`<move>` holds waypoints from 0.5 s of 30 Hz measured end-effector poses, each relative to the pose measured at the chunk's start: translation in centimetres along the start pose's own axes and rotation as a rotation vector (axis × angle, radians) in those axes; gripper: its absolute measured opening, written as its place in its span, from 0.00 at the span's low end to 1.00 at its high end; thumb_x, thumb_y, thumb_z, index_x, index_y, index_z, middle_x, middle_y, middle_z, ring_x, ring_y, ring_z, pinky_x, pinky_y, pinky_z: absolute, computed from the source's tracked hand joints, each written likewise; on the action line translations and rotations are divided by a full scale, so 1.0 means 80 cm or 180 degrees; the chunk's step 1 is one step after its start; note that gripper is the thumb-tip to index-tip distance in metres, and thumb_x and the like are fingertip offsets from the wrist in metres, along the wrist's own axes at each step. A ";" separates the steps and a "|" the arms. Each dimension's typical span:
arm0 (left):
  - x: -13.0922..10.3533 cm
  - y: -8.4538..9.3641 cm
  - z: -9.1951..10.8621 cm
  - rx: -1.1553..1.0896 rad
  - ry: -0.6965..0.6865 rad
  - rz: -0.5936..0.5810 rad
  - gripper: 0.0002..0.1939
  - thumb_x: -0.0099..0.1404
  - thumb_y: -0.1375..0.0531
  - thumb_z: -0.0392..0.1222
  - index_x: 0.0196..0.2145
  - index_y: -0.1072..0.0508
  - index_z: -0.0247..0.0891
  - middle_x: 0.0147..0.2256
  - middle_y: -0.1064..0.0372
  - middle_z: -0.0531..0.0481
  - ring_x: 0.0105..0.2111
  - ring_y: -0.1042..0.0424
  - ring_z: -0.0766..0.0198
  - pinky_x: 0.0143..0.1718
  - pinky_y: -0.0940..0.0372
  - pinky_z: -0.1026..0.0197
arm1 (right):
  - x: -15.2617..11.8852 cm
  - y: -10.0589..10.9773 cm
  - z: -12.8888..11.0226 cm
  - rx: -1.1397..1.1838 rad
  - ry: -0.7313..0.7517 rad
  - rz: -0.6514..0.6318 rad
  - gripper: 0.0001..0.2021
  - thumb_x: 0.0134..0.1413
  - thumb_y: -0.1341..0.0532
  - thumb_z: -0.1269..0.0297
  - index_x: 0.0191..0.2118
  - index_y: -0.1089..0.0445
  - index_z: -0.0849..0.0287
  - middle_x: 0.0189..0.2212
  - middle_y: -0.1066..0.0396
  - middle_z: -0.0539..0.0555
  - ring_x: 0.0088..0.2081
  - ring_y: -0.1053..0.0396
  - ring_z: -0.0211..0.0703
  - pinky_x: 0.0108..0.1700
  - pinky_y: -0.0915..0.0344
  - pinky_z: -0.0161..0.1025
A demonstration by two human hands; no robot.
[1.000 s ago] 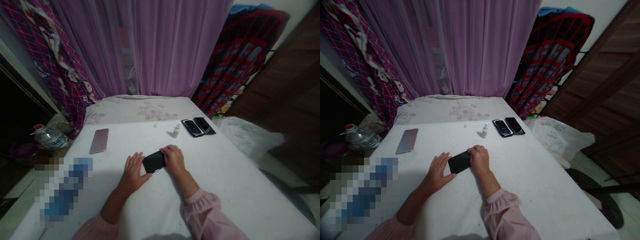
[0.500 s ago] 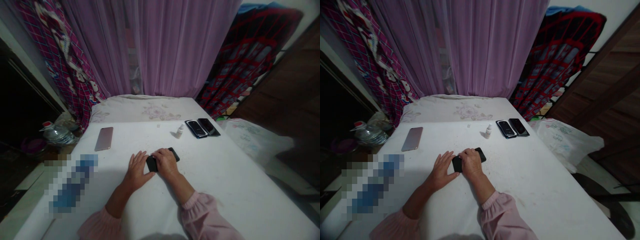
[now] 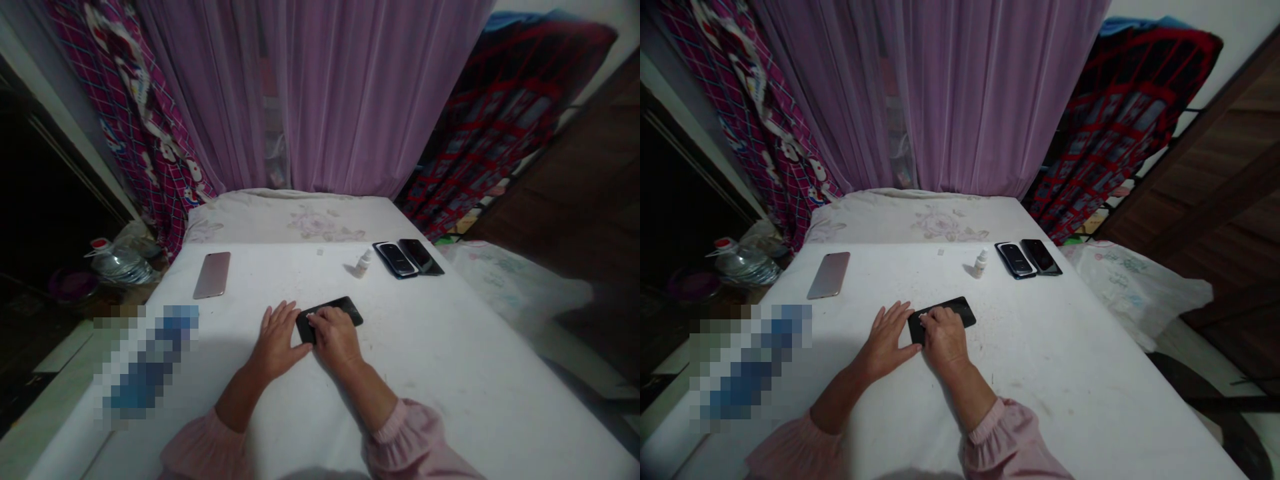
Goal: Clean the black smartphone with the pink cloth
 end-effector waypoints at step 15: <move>0.002 0.004 0.003 -0.0053 0.0087 -0.0117 0.33 0.59 0.37 0.49 0.58 0.38 0.35 0.64 0.45 0.38 0.66 0.51 0.47 0.66 0.59 0.39 | -0.011 0.006 0.005 -0.0051 -0.0109 0.0074 0.14 0.55 0.42 0.74 0.42 0.22 0.55 0.35 0.26 0.55 0.37 0.35 0.45 0.36 0.47 0.41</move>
Point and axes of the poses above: each hand's wrist, its own x-axis towards the middle knuckle, its own y-axis out of the back of the hand, z = x × y, the point moved 2 cm from there along x, towards the middle knuckle
